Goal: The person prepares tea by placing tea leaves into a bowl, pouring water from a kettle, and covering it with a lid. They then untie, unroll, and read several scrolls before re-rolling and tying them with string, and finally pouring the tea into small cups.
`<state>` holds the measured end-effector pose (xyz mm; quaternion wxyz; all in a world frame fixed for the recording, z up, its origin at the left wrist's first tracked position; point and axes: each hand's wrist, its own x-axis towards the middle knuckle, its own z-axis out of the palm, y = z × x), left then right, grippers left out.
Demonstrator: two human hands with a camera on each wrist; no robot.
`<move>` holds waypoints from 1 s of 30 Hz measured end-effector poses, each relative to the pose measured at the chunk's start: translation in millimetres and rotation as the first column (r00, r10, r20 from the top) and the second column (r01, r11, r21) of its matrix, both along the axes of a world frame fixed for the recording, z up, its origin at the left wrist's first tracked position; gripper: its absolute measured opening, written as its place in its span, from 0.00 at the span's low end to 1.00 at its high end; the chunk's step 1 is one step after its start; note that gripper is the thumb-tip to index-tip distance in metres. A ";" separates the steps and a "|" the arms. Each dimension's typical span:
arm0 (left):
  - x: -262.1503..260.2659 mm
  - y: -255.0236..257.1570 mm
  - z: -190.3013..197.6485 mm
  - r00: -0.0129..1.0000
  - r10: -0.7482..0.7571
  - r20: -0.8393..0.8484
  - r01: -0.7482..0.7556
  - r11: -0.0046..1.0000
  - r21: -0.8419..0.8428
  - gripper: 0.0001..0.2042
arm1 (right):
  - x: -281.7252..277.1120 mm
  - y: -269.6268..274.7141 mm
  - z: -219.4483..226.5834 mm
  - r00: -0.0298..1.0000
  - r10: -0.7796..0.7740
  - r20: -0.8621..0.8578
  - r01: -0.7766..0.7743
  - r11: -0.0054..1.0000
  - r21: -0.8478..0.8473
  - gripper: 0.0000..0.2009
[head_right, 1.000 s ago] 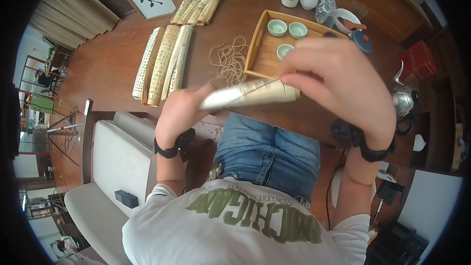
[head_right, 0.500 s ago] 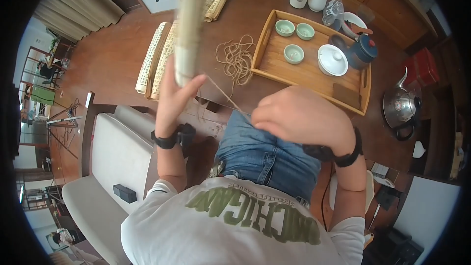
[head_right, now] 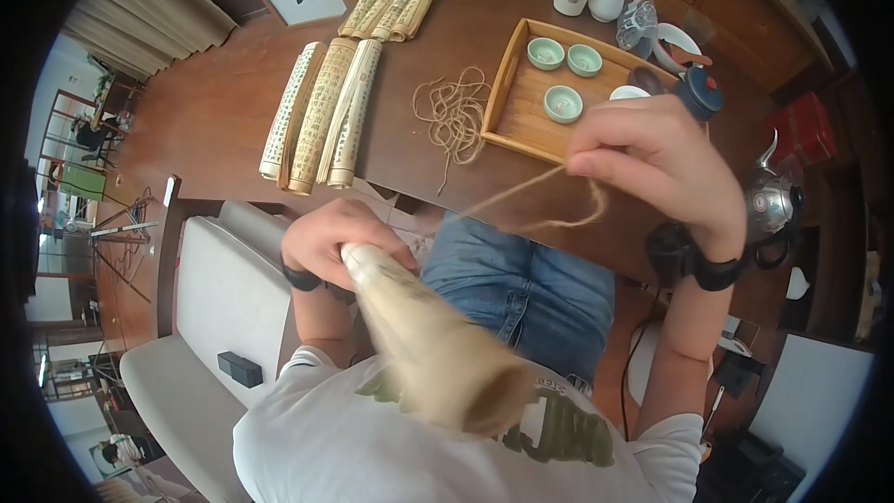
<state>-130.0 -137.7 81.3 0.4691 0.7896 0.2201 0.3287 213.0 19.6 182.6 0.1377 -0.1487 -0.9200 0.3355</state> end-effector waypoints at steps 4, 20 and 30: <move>25.1 -3.4 -30.4 0.698 0.273 0.662 0.033 0.912 -0.410 0.35 | -26.1 -17.1 -50.0 0.993 -0.080 -0.084 0.085 0.995 0.059 0.07; 28.9 21.6 -56.0 0.476 0.707 0.523 -0.342 0.696 -0.631 0.31 | -26.5 -68.9 -99.1 0.978 -0.144 -0.148 0.152 0.988 0.041 0.05; 37.0 19.6 -41.2 0.543 0.834 -0.095 -0.816 0.498 -0.292 0.26 | 2.9 -69.2 -69.3 0.967 -0.234 -0.100 0.241 0.968 0.064 0.05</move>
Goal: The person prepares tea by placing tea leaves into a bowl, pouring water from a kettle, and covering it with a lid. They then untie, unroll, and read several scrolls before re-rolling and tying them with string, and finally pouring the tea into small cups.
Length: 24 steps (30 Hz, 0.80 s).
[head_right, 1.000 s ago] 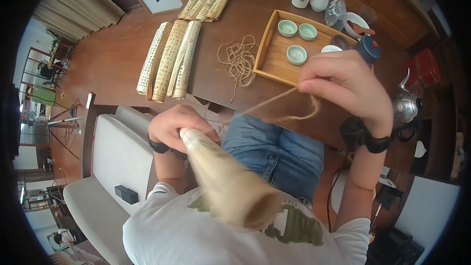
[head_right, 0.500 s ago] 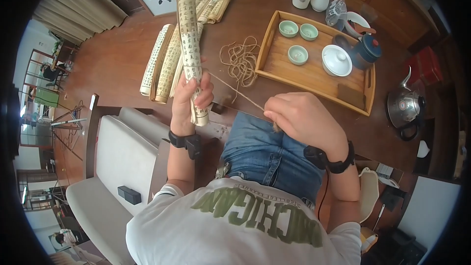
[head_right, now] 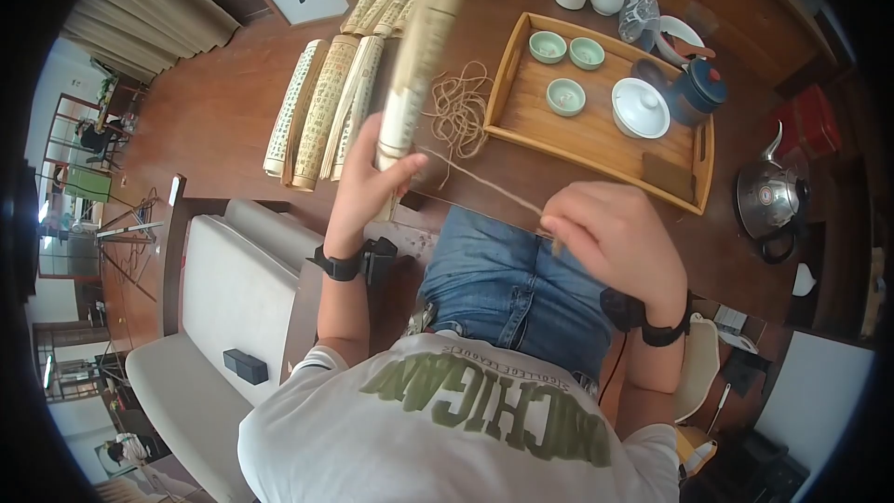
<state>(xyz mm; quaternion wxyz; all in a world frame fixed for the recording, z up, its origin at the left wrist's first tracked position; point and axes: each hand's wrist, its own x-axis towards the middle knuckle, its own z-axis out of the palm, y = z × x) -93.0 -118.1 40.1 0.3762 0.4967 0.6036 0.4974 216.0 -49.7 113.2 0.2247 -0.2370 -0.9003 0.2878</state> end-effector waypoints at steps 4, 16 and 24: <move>10.3 -3.1 -0.7 0.845 -0.078 -0.529 0.135 0.988 0.070 0.27 | 6.0 14.0 17.6 0.999 -0.038 0.012 0.036 0.992 0.121 0.05; 15.8 -12.2 9.9 0.526 -0.232 -0.819 0.182 0.971 -0.157 0.29 | 0.0 34.4 55.4 0.978 0.135 0.161 -0.175 0.948 0.267 0.06; 6.8 -14.6 33.5 0.533 -0.543 -0.649 0.653 0.752 -0.094 0.21 | -18.3 66.5 79.4 0.931 0.302 0.207 -0.345 0.913 0.219 0.06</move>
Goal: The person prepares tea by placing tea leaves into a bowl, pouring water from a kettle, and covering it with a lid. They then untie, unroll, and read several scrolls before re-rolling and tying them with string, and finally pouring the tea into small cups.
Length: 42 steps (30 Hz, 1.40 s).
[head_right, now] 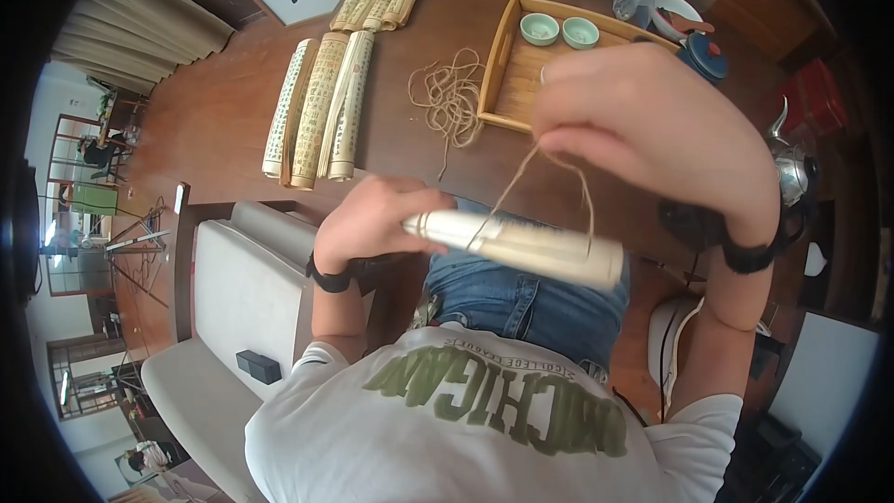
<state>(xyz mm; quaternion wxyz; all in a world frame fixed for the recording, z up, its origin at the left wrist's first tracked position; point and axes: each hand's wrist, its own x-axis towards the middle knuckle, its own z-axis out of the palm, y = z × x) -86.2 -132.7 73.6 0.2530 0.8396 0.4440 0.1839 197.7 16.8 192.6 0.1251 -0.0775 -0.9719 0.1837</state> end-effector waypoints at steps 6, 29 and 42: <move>-5.1 -6.9 -36.1 0.418 0.267 0.868 0.144 0.924 -0.354 0.35 | -11.3 0.1 -65.1 0.984 -0.174 -0.049 0.147 0.927 -0.345 0.08; 29.6 2.1 -70.1 0.281 0.592 0.756 -0.260 0.805 -0.533 0.30 | -55.8 -50.5 -180.1 0.898 -0.429 -0.095 -0.040 0.134 -0.990 0.13; 40.3 2.9 -82.9 0.034 0.675 0.737 -0.200 0.727 -0.657 0.14 | -60.7 -59.6 -171.6 0.830 -0.528 -0.182 0.076 0.431 -0.899 0.15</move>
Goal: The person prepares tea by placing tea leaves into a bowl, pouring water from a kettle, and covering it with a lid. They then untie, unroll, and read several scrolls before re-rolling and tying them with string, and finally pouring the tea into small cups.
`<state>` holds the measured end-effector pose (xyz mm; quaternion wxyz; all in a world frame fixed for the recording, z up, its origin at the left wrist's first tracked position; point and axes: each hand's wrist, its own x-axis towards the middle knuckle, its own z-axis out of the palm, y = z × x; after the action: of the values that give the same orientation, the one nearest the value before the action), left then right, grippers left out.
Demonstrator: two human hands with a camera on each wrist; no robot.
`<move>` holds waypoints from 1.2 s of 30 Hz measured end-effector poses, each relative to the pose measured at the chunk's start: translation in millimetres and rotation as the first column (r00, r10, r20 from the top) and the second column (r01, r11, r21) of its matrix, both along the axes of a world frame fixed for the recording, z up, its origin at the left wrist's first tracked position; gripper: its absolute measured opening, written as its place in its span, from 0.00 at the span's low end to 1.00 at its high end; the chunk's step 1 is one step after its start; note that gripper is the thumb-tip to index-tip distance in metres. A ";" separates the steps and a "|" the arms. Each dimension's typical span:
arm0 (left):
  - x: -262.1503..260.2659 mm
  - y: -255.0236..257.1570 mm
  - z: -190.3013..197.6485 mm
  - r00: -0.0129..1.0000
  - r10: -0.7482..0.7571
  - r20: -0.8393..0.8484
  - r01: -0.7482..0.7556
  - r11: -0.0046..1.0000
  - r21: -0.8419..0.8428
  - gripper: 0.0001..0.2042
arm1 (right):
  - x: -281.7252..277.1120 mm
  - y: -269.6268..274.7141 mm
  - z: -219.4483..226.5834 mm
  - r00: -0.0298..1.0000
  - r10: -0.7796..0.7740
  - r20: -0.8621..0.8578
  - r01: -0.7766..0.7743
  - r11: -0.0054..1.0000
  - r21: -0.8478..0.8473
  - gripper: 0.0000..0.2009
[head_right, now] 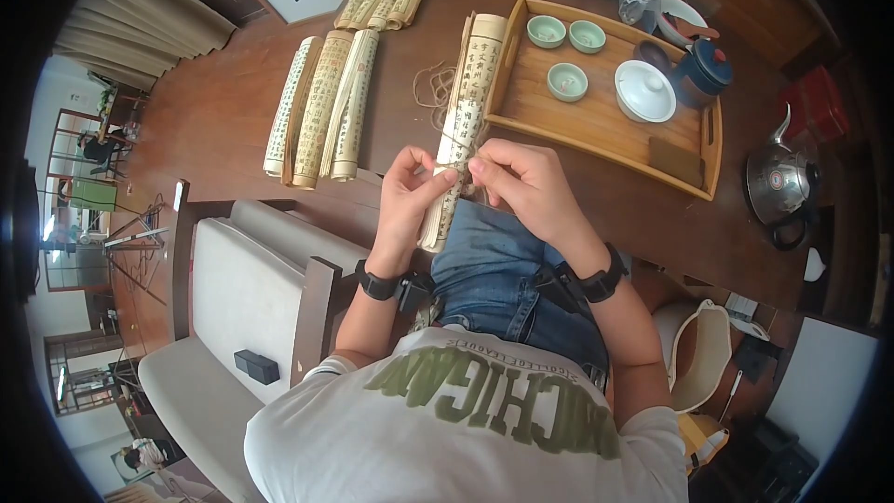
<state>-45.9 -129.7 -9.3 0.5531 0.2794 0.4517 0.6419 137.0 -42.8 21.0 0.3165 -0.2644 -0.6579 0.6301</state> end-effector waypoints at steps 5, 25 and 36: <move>10.3 -1.8 -0.8 0.996 0.082 -0.032 -0.079 0.994 0.072 0.11 | -2.4 2.1 0.6 0.999 -0.026 0.023 0.023 0.991 0.134 0.13; 22.0 -3.0 -4.9 0.975 -0.024 -0.223 0.051 0.992 0.117 0.26 | -9.0 4.8 19.0 0.986 -0.153 0.063 0.095 0.834 0.544 0.07; 25.6 13.1 -9.4 0.965 0.162 -0.205 -0.134 0.980 0.146 0.27 | -4.8 -0.7 8.4 0.971 -0.165 0.174 0.002 0.731 0.682 0.05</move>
<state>-20.3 -116.6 -18.7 0.4319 0.3484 0.4855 0.6755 132.1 -43.5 29.5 0.3432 -0.2295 -0.8605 0.2984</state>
